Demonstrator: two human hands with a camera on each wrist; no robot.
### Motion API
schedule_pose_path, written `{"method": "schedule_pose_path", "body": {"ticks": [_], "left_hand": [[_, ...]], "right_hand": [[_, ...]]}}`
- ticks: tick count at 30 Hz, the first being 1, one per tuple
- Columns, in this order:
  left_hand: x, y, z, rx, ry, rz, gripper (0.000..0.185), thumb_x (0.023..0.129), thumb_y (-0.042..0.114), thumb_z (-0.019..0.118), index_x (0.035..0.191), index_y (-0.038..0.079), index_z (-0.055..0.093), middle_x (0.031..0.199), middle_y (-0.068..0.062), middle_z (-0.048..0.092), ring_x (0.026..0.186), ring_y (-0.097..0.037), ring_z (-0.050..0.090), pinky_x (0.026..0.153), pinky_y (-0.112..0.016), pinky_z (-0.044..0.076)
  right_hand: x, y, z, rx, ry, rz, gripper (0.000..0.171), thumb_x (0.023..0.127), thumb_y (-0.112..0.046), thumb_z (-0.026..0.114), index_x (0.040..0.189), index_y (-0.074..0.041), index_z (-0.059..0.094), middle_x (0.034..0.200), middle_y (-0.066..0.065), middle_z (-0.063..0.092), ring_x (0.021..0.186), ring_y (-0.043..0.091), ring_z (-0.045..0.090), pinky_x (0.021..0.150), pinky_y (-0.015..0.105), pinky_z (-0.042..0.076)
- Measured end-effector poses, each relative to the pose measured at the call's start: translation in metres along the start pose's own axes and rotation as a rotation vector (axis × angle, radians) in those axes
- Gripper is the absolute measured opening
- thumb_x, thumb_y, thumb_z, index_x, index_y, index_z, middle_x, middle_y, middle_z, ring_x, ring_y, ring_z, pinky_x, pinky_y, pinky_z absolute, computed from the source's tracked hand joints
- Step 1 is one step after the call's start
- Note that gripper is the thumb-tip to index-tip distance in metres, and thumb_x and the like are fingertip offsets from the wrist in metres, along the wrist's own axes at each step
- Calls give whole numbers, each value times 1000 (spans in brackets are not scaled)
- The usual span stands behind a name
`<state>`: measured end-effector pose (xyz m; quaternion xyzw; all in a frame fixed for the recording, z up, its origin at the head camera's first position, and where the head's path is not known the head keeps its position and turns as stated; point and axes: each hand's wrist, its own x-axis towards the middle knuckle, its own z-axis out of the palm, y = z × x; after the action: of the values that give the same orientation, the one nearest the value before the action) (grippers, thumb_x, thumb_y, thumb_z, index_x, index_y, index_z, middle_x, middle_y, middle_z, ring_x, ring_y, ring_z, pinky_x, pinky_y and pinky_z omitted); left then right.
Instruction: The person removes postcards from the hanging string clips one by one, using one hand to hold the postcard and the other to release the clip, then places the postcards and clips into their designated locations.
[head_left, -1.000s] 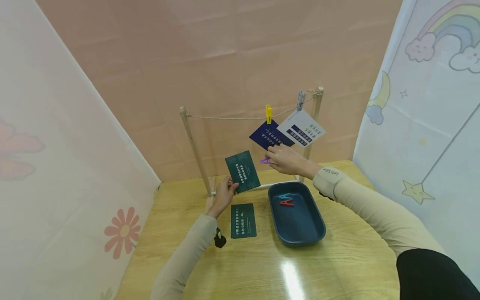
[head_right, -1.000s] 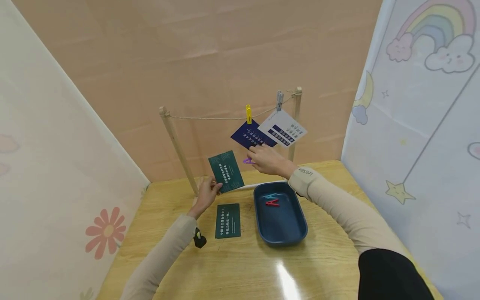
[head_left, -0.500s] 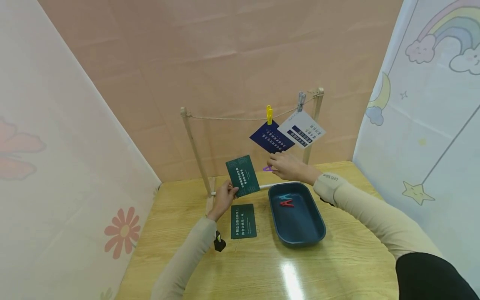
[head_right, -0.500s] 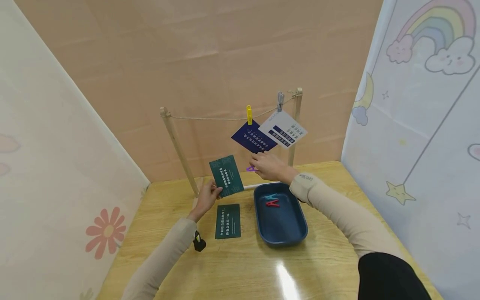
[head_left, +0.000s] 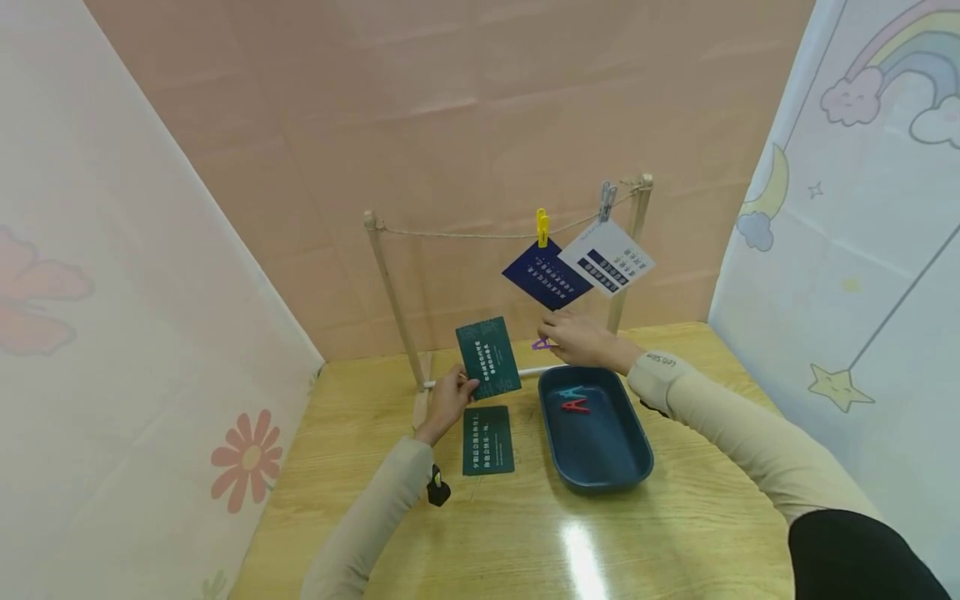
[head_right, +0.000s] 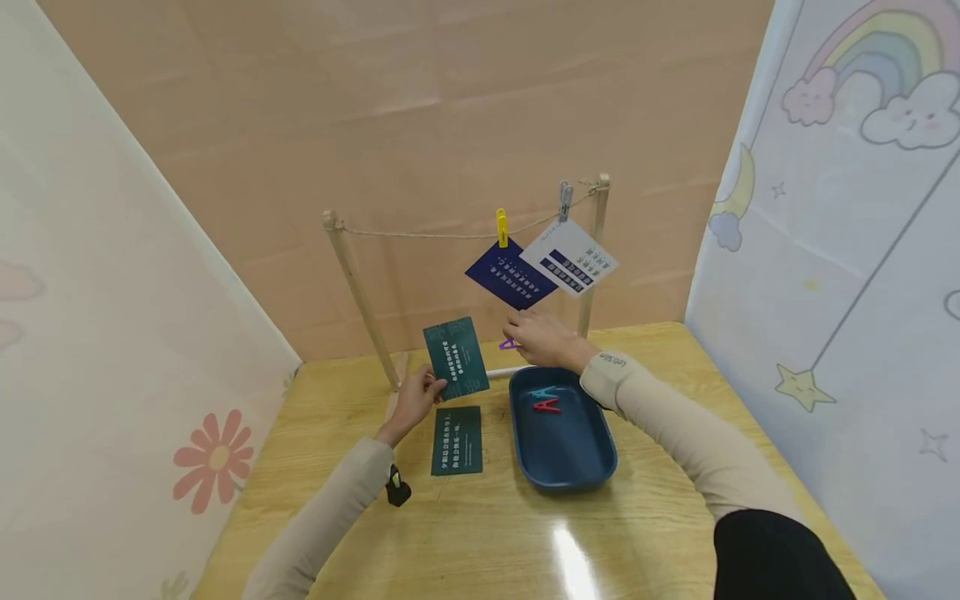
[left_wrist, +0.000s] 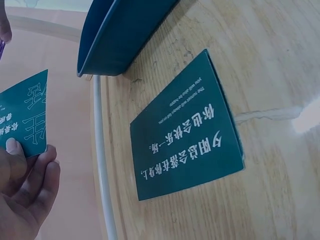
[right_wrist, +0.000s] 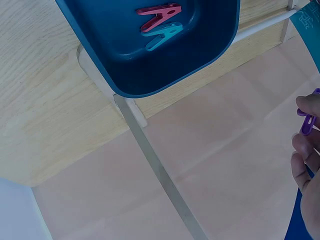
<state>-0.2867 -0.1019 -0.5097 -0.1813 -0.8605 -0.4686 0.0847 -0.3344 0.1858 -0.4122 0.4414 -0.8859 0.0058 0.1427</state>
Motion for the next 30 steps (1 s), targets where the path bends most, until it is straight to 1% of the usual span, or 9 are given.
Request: {"method": "schedule_pose_path", "body": {"ticks": [3,8,10,15,17,24,27,30], "left_hand": [[-2,-1,0,1,1,12,8,99,-1,57,93,-4,52,75,-16,67,61,-22,63,55,-27,50],[-3,-2,2,3,6,11,9,98,-3,58,91,-6,52,74,-18,67,63,-34,65,53,-26,49],[-3,-3,3,7,8,8,9,97,-4,59,92,-6,52,73,-19,67,62,-35,65,52,-26,48],[-3,-6,4,24,12,3,8,97,-3,59,92,-7,53,72,-18,66,58,-22,61,52,-24,47],[-4,-7,4,21,8,-6,8,98,-3,59,92,-6,53,73,-17,65,59,-20,61,52,-23,46],[-10,-10,4,-16,-12,-18,8,99,-2,57,94,-6,52,74,-20,63,66,-38,64,54,-24,48],[-11,-12,4,-13,-13,-26,9,99,-1,57,93,-6,51,75,-22,63,68,-41,65,54,-24,48],[-12,-14,4,1,-22,-45,9,100,1,56,94,-5,52,76,-23,63,69,-41,65,54,-24,47]], "right_hand": [[-1,0,3,-8,3,4,19,84,-8,76,100,-7,65,94,7,59,88,26,60,86,45,51],[-2,1,7,-26,-14,3,19,85,-9,75,100,-7,63,91,6,57,83,25,58,82,45,51],[-3,1,7,-29,-24,1,20,86,-10,75,100,-7,62,91,6,57,83,25,58,82,45,51],[-5,0,6,-19,-48,11,19,86,-9,75,99,-7,61,91,6,57,84,25,57,82,46,50],[-5,0,7,-13,-61,16,18,86,-9,74,100,-7,62,91,5,57,83,24,57,82,46,49],[-9,-1,12,-6,-101,16,19,87,-9,73,103,-6,63,90,5,56,82,24,56,82,47,49],[-11,-1,14,-7,-112,14,18,87,-10,72,102,-7,62,90,5,57,83,25,57,83,47,49],[-13,-1,16,10,-113,22,17,87,-9,72,100,-8,61,90,5,58,85,26,58,84,48,49]]}}
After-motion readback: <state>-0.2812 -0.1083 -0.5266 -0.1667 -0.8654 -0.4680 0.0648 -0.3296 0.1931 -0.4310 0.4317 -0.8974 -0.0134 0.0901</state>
